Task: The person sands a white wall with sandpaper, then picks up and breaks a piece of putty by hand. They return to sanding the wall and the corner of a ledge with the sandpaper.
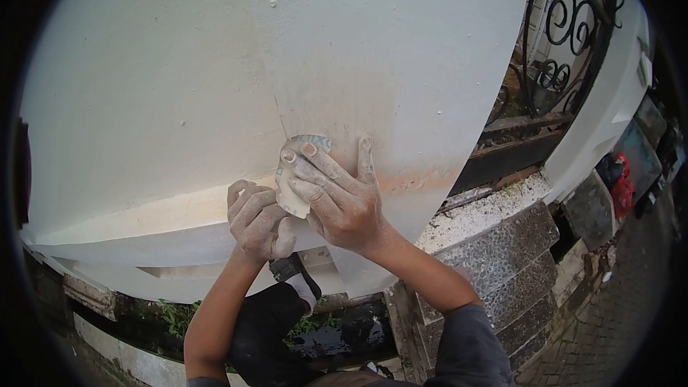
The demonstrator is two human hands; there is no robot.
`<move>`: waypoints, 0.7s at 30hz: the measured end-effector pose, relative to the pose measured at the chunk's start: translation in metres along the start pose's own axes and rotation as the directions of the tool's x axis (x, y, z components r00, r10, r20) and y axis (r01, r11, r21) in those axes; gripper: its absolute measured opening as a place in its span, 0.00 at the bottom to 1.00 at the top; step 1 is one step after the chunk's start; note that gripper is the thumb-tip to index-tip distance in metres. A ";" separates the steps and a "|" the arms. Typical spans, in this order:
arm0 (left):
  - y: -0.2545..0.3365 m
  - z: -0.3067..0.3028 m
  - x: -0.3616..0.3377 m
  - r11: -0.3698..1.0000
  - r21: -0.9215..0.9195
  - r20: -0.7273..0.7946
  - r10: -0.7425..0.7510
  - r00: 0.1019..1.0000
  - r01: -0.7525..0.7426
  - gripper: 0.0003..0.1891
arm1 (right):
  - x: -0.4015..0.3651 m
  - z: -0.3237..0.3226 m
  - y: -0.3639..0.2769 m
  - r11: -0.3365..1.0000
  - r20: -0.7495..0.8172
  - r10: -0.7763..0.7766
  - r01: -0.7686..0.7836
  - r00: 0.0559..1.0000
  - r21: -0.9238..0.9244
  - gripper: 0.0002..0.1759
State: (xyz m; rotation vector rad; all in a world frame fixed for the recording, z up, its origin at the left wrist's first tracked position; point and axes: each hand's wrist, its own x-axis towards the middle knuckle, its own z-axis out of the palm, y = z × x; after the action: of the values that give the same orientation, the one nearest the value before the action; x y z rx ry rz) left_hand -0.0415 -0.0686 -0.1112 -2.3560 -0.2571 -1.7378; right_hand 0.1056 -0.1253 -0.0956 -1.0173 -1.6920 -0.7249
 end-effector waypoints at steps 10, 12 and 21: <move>-0.002 -0.002 0.001 0.996 -0.088 -0.079 -0.030 0.996 0.023 0.04 | 0.009 -0.017 0.018 0.964 0.281 -0.234 0.260 0.931 -0.058 0.03; -0.001 -0.001 0.000 0.995 -0.097 -0.075 -0.020 0.997 0.012 0.05 | 0.016 -0.017 0.025 0.953 0.232 -0.270 0.293 0.934 -0.072 0.02; -0.002 -0.003 0.000 0.995 -0.097 -0.040 -0.016 0.999 0.012 0.04 | 0.008 -0.024 0.026 0.977 0.155 -0.193 0.203 0.969 -0.057 0.02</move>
State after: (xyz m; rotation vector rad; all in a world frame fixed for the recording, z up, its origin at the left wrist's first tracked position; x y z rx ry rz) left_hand -0.0449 -0.0678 -0.1105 -2.3877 -0.1879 -1.8423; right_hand 0.1376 -0.1305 -0.0798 -0.9810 -1.9287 -0.8625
